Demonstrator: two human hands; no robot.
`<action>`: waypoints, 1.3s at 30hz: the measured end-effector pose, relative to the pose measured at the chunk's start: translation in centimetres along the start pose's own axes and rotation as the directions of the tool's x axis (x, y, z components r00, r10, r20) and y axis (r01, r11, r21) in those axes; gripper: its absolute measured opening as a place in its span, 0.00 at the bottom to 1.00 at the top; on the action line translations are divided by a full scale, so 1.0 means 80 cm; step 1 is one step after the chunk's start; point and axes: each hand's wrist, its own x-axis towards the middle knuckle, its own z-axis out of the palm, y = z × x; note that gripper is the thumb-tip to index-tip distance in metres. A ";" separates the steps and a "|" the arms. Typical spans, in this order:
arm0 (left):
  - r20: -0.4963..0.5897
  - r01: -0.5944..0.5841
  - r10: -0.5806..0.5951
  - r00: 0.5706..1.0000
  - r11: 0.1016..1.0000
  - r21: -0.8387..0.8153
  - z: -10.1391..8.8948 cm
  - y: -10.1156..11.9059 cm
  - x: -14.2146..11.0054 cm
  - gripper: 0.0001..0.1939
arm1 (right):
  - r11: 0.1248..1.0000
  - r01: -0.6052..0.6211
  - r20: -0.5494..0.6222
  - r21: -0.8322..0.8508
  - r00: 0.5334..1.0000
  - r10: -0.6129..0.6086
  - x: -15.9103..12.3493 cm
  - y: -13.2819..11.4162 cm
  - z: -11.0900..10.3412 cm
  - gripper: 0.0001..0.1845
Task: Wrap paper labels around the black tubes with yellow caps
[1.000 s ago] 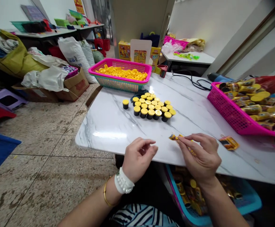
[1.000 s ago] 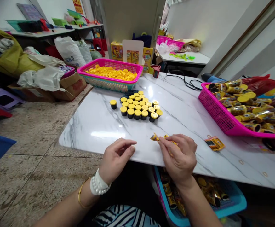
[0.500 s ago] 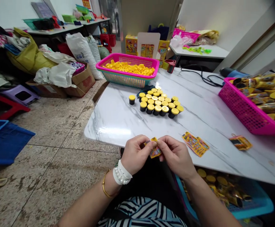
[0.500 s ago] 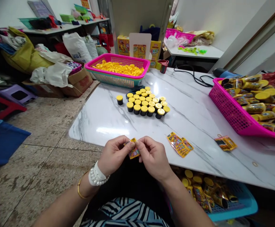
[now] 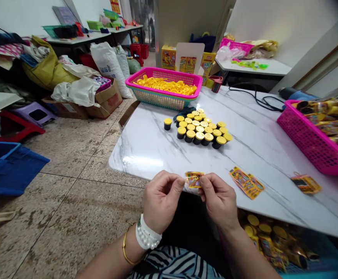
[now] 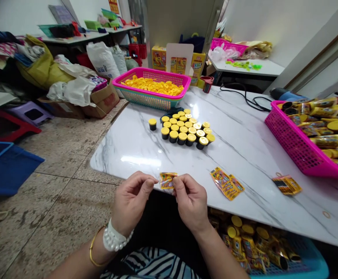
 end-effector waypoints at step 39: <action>-0.067 0.065 -0.075 0.995 0.986 -0.153 -0.003 -0.011 0.000 0.04 | 0.919 0.336 0.233 -0.208 0.929 -0.287 0.013 -0.007 0.018 0.15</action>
